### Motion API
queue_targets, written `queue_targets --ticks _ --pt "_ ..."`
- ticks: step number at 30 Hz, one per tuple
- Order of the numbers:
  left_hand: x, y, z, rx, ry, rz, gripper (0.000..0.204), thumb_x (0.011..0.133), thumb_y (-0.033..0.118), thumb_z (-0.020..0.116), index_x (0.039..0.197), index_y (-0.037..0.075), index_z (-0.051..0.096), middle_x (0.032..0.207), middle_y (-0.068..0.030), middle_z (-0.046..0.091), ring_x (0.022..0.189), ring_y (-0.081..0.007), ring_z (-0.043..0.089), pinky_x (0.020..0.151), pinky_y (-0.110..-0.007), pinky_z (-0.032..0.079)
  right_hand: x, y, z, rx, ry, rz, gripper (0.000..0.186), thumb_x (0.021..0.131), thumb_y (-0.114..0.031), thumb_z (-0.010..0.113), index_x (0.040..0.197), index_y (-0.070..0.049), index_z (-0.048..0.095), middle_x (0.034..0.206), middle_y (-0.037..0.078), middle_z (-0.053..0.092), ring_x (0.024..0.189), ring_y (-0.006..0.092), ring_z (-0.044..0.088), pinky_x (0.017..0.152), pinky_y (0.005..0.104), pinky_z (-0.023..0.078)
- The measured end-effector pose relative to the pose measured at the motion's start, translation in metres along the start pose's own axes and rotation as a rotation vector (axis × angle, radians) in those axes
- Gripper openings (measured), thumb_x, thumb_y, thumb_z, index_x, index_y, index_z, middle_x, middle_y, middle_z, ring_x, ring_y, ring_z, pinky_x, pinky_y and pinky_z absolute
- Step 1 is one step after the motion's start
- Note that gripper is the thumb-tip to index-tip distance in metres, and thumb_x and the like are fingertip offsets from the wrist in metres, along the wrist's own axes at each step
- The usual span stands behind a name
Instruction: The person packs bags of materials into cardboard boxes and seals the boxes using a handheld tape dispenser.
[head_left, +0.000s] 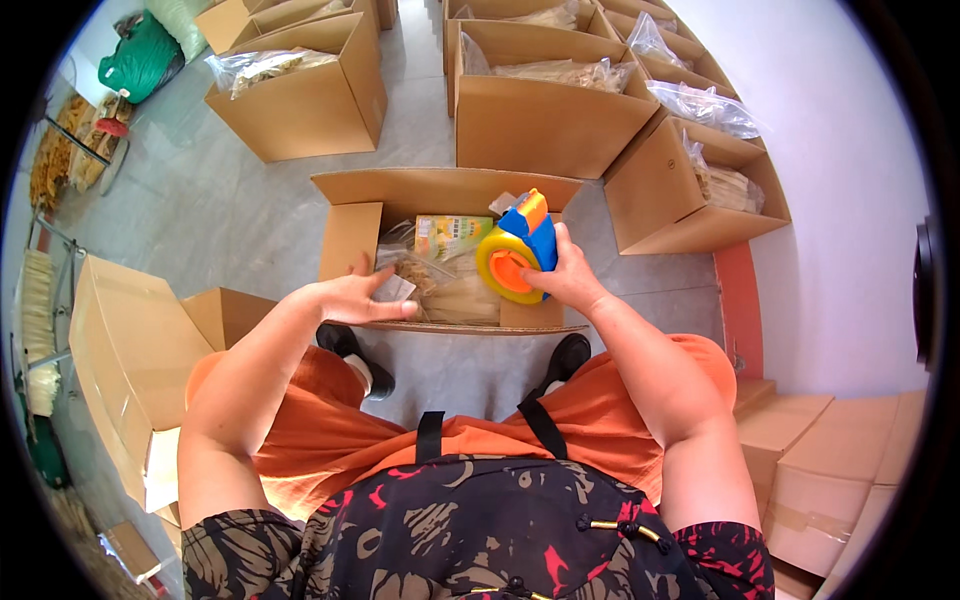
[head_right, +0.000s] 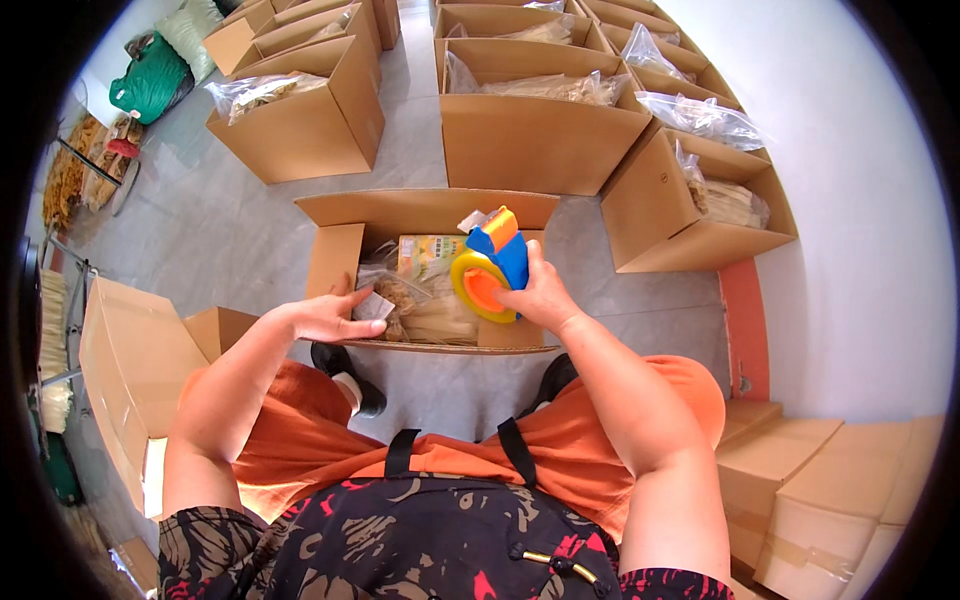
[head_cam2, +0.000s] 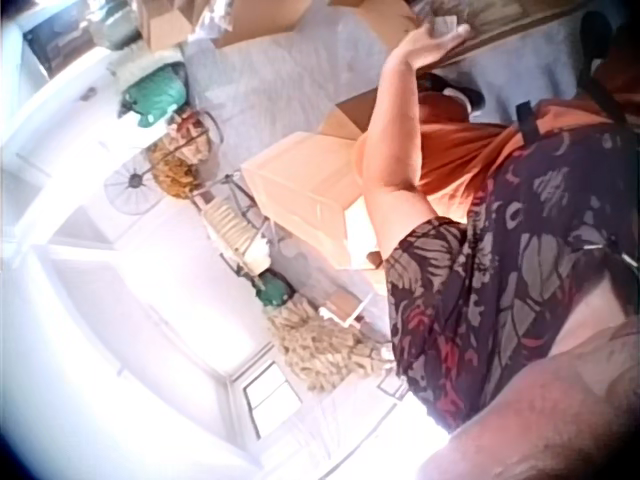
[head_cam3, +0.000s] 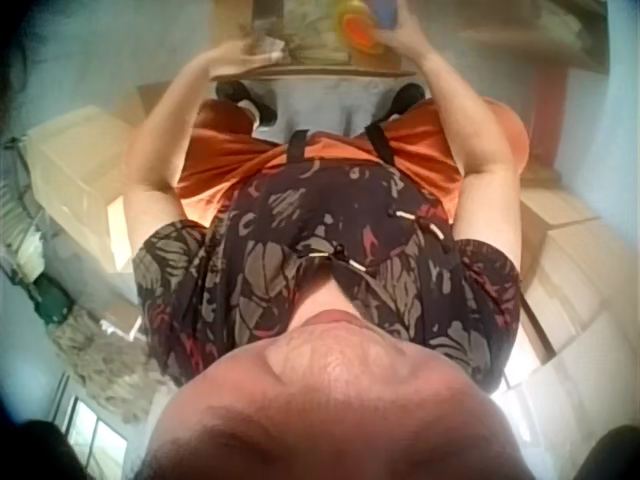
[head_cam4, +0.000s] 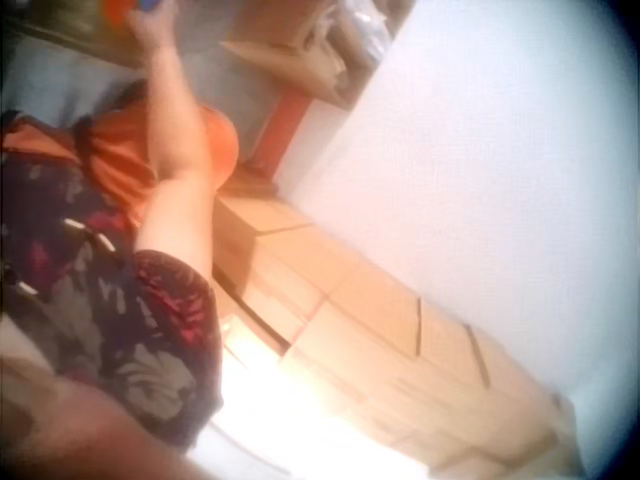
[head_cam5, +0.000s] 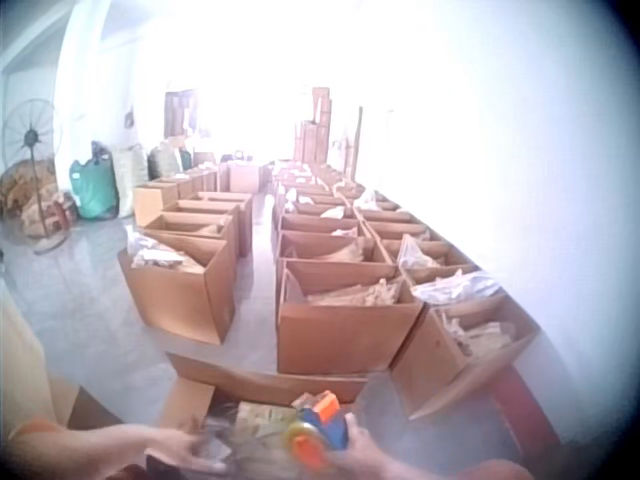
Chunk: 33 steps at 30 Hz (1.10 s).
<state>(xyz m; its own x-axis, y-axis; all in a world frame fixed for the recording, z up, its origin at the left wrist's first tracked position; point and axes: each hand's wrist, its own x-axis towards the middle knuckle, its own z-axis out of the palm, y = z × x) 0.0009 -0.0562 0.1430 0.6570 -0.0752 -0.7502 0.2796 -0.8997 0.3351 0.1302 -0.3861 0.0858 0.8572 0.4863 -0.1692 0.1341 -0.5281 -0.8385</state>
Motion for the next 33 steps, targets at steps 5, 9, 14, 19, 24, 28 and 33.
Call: queue_targets --ticks 5,9,14,19,24,28,33 --pt "-0.017 -0.006 0.009 0.227 -0.042 0.144 0.106 0.077 0.079 0.062 0.153 0.009 0.038 0.158 -0.0335 0.020 0.147 -0.0456 0.023 0.120 -0.043 0.025 0.019 0.010 0.001 0.050 0.065 0.020 0.063 0.070 -0.027 0.085 0.116 -0.004 0.048 0.108 0.017 0.066 0.101 0.0285 0.066 0.090 0.0418 0.053" --pt "0.012 0.006 -0.011 0.149 0.052 0.067 0.085 0.073 0.075 0.069 0.130 0.012 0.066 0.127 -0.0197 0.062 0.116 -0.0389 0.060 0.100 -0.040 0.048 0.020 -0.013 -0.014 0.078 0.090 0.042 0.059 0.069 -0.023 0.085 0.112 -0.005 0.049 0.103 0.015 0.067 0.097 0.0251 0.067 0.084 0.0402 0.054" --pt "0.073 -0.035 0.007 0.214 0.399 0.001 0.079 0.066 0.070 0.078 0.120 0.013 0.070 0.132 -0.0118 0.060 0.130 -0.0344 0.048 0.113 -0.049 0.033 0.027 -0.079 -0.022 -0.123 0.294 -0.214 0.055 0.068 -0.021 0.085 0.104 -0.006 0.046 0.093 0.016 0.064 0.083 0.0278 0.066 0.074 0.0378 0.054" --pt "0.092 -0.042 0.037 0.062 0.543 0.035 0.082 0.064 0.062 0.084 0.129 0.018 0.061 0.136 -0.0114 0.052 0.134 -0.0351 0.040 0.119 -0.050 0.020 0.031 -0.086 -0.034 0.149 0.340 -0.245 0.050 0.071 -0.019 0.083 0.103 -0.006 0.048 0.088 0.010 0.065 0.080 0.0180 0.064 0.071 0.0355 0.054" --pt "0.096 -0.040 0.050 0.072 0.699 0.187 0.077 0.073 0.052 0.081 0.139 0.019 0.056 0.146 -0.0160 0.047 0.139 -0.0381 0.036 0.117 -0.049 0.025 0.010 -0.046 0.009 -0.099 0.085 -0.159 0.051 0.071 -0.019 0.081 0.107 -0.006 0.047 0.092 0.012 0.066 0.084 0.0220 0.065 0.077 0.0375 0.054" --pt "0.125 -0.032 0.099 0.446 0.672 0.442 0.098 0.075 0.051 0.080 0.155 0.015 0.035 0.162 -0.0178 0.027 0.150 -0.0392 0.020 0.120 -0.056 0.023 0.012 -0.050 0.033 -0.150 0.079 -0.087 0.053 0.068 -0.018 0.081 0.107 -0.006 0.046 0.092 0.013 0.065 0.087 0.0266 0.066 0.080 0.0392 0.053" --pt "0.067 0.032 0.113 0.416 0.583 0.215 0.108 0.075 0.056 0.078 0.159 0.017 0.024 0.164 -0.0140 0.021 0.151 -0.0399 0.018 0.117 -0.066 0.017 0.032 -0.074 0.005 0.310 0.149 -0.141 0.040 0.075 -0.012 0.080 0.103 -0.005 0.052 0.092 0.003 0.062 0.083 0.0137 0.060 0.077 0.0304 0.051"
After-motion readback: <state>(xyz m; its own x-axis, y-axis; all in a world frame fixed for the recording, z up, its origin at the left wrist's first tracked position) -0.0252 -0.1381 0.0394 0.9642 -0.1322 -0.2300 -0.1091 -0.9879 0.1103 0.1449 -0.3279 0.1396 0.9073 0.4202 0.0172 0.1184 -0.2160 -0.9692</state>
